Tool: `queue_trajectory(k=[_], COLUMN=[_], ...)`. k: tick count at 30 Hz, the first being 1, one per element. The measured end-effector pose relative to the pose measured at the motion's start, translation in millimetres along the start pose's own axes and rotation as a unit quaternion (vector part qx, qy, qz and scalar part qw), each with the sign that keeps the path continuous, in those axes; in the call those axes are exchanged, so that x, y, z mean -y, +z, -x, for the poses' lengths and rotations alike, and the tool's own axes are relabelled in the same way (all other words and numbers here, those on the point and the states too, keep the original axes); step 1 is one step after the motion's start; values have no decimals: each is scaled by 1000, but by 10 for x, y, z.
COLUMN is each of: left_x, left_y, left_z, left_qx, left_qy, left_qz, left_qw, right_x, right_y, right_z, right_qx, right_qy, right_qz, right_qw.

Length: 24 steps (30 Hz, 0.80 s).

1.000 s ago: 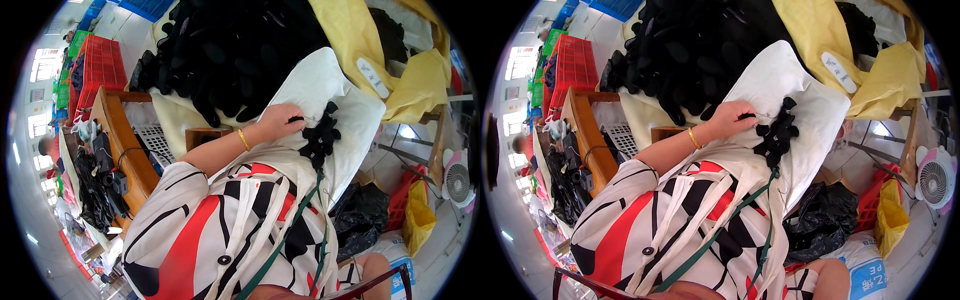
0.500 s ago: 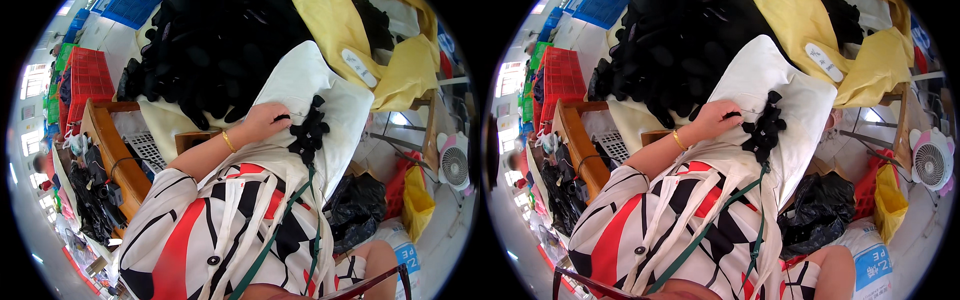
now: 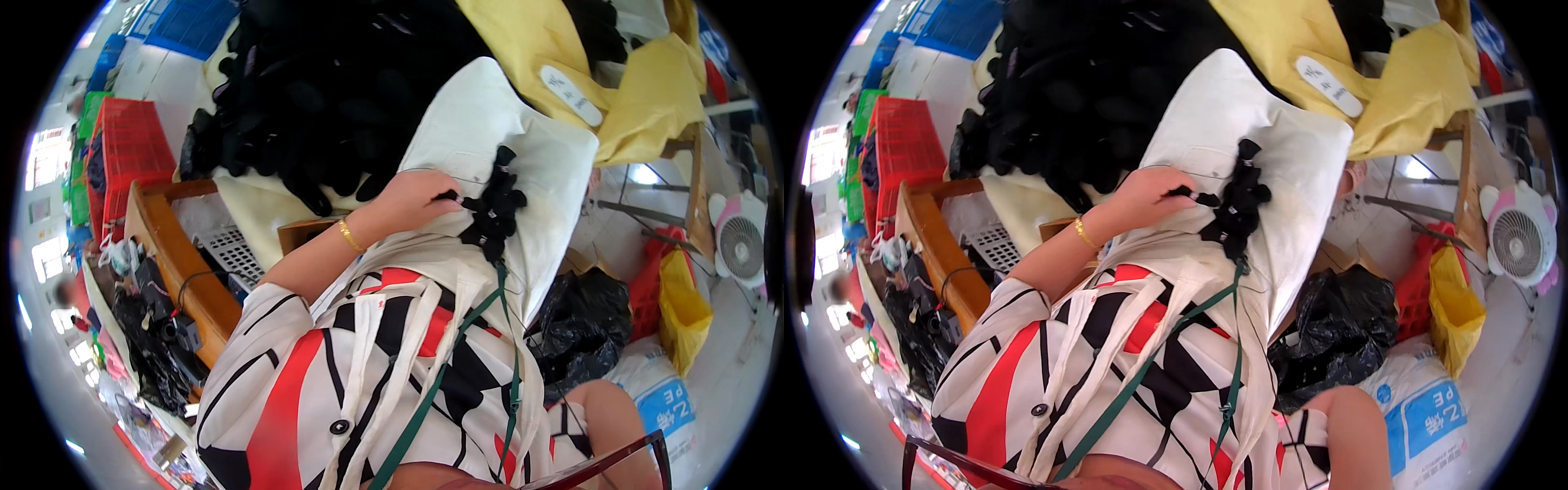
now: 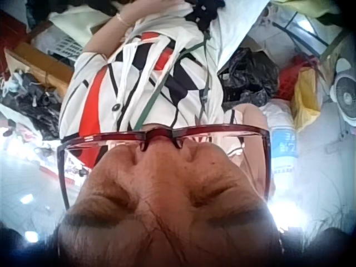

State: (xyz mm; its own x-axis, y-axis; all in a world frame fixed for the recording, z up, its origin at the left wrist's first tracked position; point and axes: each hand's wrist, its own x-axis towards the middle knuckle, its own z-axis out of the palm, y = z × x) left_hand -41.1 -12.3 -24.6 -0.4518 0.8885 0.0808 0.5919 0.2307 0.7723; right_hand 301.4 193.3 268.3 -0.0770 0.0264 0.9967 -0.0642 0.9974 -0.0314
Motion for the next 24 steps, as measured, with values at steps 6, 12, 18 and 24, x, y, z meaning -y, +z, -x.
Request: queue_trajectory(k=[6,12,18,24], left_x=[-348,-509,-590,-555], left_y=[-75,26,50,110], left_z=[-138,-173,-175,-139], left_qx=[77,23,62,145], left_qy=[-136,36,-42,-197], left_qz=[208,117,255,484], left_qw=[966,992,964,840], right_x=[-5,98,178,156], right_y=[830,1527,1610,1636], right_z=[1192,1942,2080,2225], right_qx=[139,336,449,417], right_qy=[611,726,518,597], right_qz=[-203,-294,-188,-189], right_qw=[752,523,703,659])
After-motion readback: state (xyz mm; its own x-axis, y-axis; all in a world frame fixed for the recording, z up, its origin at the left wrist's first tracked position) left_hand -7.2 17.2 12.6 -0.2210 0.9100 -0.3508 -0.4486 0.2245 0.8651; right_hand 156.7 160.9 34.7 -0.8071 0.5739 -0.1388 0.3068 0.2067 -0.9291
